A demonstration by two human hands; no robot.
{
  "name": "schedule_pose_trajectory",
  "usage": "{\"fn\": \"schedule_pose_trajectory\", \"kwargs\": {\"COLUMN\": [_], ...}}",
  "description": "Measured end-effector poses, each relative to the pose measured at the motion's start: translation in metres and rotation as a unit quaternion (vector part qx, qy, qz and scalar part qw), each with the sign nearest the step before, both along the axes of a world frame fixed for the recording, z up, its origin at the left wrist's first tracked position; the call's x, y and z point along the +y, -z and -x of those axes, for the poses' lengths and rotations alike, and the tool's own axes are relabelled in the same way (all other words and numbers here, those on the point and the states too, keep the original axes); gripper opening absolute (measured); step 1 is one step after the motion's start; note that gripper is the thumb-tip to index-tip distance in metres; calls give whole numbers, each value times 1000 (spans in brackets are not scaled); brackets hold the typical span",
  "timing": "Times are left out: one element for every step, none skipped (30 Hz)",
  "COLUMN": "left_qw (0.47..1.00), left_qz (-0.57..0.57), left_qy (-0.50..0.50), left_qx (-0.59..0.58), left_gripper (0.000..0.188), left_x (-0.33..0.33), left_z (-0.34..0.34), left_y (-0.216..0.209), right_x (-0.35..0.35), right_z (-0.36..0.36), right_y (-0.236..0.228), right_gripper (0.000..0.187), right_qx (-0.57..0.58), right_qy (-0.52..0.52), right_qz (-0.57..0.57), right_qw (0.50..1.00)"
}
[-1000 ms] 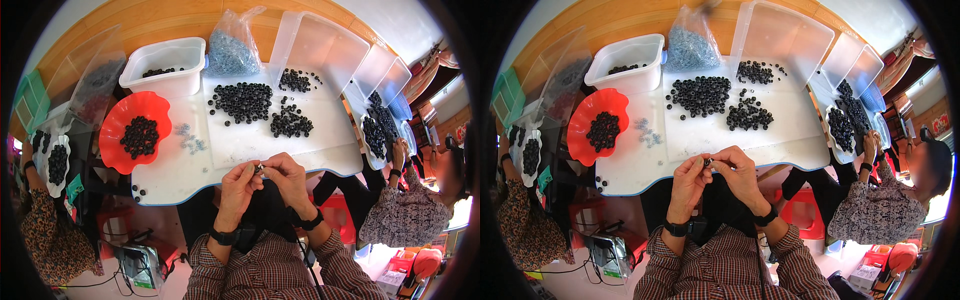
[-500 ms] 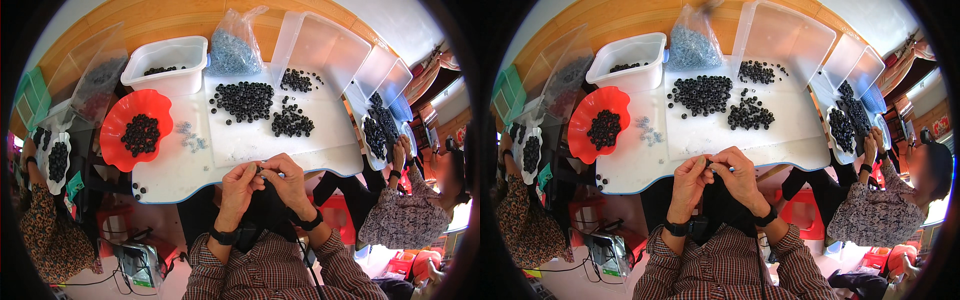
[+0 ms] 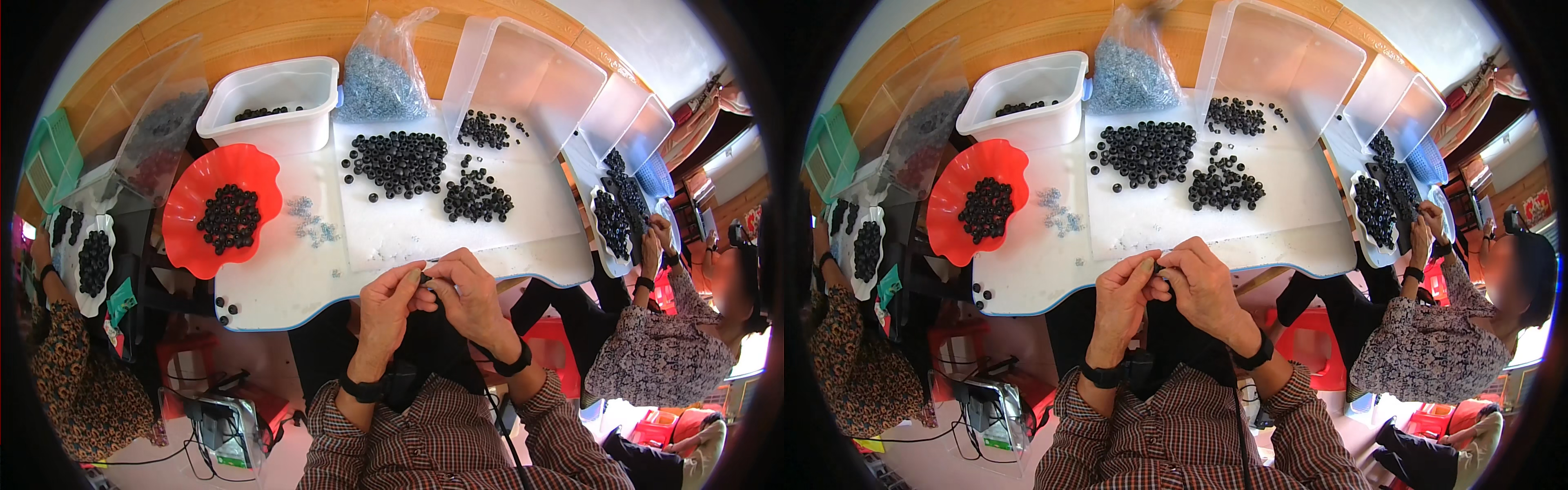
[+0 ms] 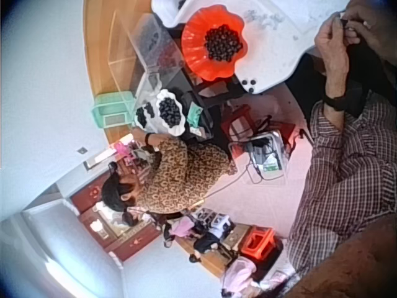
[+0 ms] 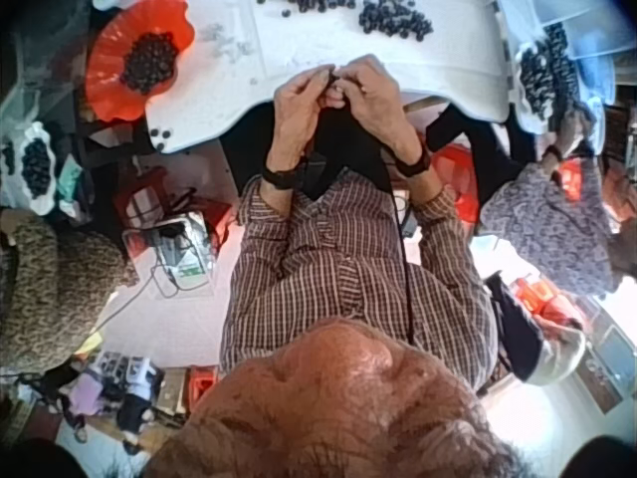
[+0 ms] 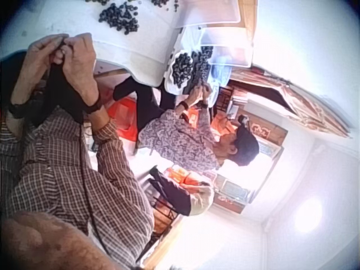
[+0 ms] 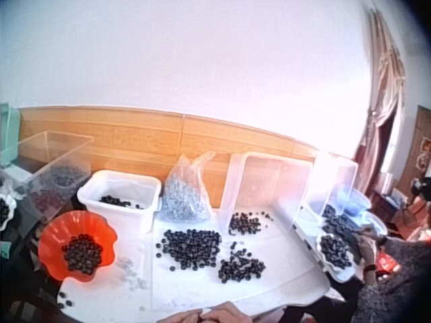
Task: Assembling small black plastic parts with small blue components on a production table.
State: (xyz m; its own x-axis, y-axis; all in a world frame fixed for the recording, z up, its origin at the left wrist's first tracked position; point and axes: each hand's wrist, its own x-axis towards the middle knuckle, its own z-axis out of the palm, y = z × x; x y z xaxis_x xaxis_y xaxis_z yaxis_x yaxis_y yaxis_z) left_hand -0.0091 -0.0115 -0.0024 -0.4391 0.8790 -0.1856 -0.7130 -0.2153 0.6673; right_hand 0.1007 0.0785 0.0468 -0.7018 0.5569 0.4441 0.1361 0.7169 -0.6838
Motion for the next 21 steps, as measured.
{"fn": "schedule_pose_trajectory", "kwargs": {"left_qw": [1000, 1000, 1000, 999, 999, 999, 999, 999, 998, 997, 997, 996, 995, 995, 994, 993, 993, 993, 994, 994, 994], "left_qz": [-1, -1, 1, 4, 4, 14, 24, 24, 34, 43, 43, 48, 52, 52, 46, 39, 39, 34, 29, 28, 29], "left_qy": [-2, -2, -3, -4, -4, -6, -8, -7, -13, -18, -17, -14, -11, -10, -18, -27, -26, -38, -48, -45, -51], "left_qx": [6, 6, 20, 34, 34, 41, 48, 48, 54, 60, 60, 75, 89, 89, 97, 106, 106, 102, 96, 96, 94], "left_gripper": [24, 24, 24, 24, 24, 24, 24, 24, 24, 24, 24, 23, 23, 23, 22, 21, 21, 20, 20, 20, 19], "left_x": [0, -1, -1, -1, -1, -1, -1, -1, -2, -2, -2, -3, -3, -4, -4, -5, -5, -5, -5, -4, -4], "left_z": [0, 0, -1, -1, -2, -3, -3, -3, -3, -3, -3, -3, -3, -3, -4, -4, -4, -5, -6, -7, -8], "left_y": [0, 1, 1, 2, 2, 1, -1, -2, -4, -5, -6, -7, -7, -7, -6, -5, -4, -2, 0, 1, 2], "right_x": [0, 0, 0, 0, 0, -1, -1, -1, -2, -2, -3, -3, -3, -4, -4, -5, -5, -6, -6, -6, -6], "right_z": [0, 0, -1, -1, -1, -1, -1, -1, -1, -1, -1, -1, -2, -2, -3, -3, -3, -2, -3, -3, -4], "right_y": [0, 0, 0, 0, 0, -1, -2, -4, -5, -6, -7, -7, -7, -7, -7, -7, -7, -7, -6, -6, -6], "right_gripper": [14, 14, 14, 14, 14, 15, 15, 14, 13, 13, 12, 12, 12, 11, 11, 11, 11, 12, 12, 12, 12], "right_qx": [0, -2, -5, -5, -7, -9, -9, -27, -45, -45, -58, -70, -70, -72, -74, -73, -71, -69, -69, -75, -81], "right_qy": [0, -2, -5, -4, -5, -6, -6, -7, -8, -7, -4, -2, -1, -1, -1, 0, 0, -1, 2, 5, 8], "right_qz": [0, -8, -16, -16, -17, -19, -19, -12, -6, -6, 0, 6, 6, 14, 22, 22, 32, 42, 42, 41, 40], "right_qw": [1000, 1000, 1000, 1000, 1000, 1000, 1000, 1000, 999, 999, 998, 997, 998, 997, 997, 997, 997, 997, 997, 996, 996]}}
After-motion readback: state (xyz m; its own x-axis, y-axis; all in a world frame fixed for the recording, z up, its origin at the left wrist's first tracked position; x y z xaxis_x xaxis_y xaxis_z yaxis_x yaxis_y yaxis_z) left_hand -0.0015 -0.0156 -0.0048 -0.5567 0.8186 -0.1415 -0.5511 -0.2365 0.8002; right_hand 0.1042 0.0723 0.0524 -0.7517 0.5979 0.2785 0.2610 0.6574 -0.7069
